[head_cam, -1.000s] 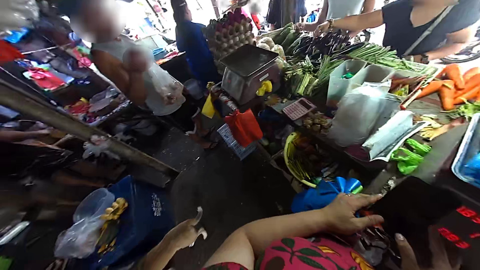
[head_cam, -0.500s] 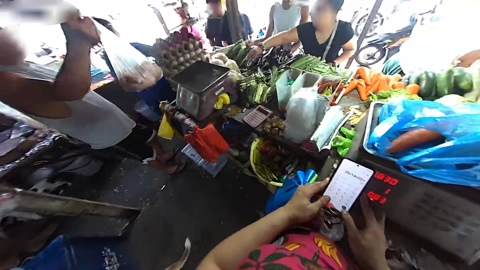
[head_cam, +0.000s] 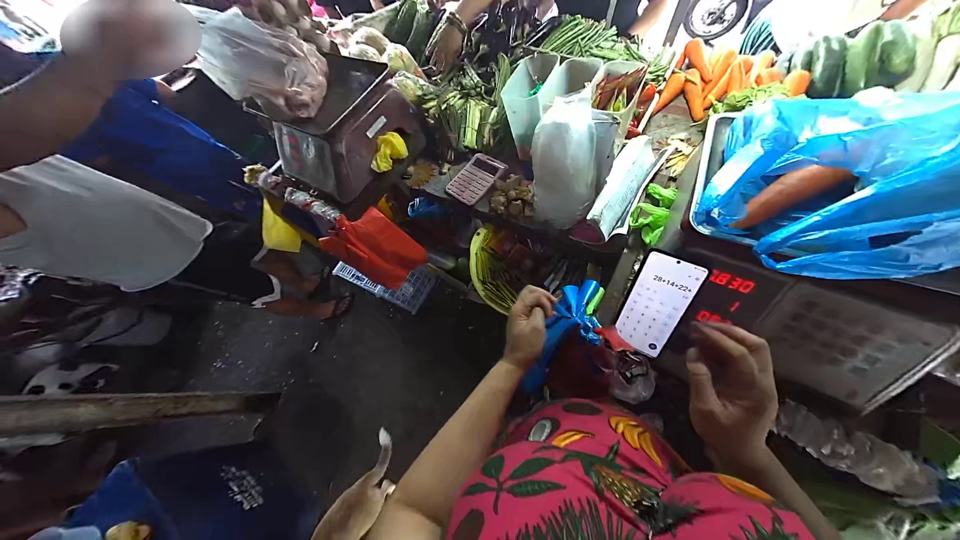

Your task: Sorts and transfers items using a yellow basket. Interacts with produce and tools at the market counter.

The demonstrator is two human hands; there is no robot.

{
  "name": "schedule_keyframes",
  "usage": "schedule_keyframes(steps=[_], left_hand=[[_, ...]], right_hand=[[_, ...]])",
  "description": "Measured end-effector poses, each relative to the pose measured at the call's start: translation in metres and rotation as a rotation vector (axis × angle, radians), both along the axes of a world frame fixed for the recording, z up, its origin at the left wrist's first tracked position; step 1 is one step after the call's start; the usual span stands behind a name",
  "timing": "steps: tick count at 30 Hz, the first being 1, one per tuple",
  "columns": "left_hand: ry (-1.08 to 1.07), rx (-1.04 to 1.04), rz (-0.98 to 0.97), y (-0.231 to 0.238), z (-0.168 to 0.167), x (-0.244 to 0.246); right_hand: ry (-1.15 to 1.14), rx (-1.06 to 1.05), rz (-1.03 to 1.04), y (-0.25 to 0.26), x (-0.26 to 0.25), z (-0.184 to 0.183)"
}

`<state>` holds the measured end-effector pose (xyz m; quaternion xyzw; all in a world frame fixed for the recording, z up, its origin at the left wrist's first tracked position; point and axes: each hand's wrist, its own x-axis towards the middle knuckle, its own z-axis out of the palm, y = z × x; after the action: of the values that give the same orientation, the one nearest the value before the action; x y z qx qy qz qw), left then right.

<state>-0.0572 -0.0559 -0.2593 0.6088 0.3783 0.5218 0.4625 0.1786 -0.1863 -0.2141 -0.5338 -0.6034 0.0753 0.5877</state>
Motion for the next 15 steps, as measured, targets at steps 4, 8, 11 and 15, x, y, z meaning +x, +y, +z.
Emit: schedule_keyframes(steps=[4, 8, 11, 15], left_hand=[[0.268, -0.214, 0.133, 0.046, 0.0, -0.053], [0.633, -0.27, 0.135, 0.13, -0.004, -0.093], [0.841, -0.155, 0.179, 0.198, -0.007, -0.113], [0.947, -0.086, 0.204, 0.294, -0.006, -0.13]], right_hand=[[-0.142, 0.017, 0.168, 0.01, -0.014, -0.001], [-0.311, -0.122, 0.283, 0.026, -0.04, -0.005], [-0.416, -0.139, 0.253, 0.047, -0.07, -0.011], [-0.494, -0.2, 0.039, 0.081, -0.109, -0.021]])
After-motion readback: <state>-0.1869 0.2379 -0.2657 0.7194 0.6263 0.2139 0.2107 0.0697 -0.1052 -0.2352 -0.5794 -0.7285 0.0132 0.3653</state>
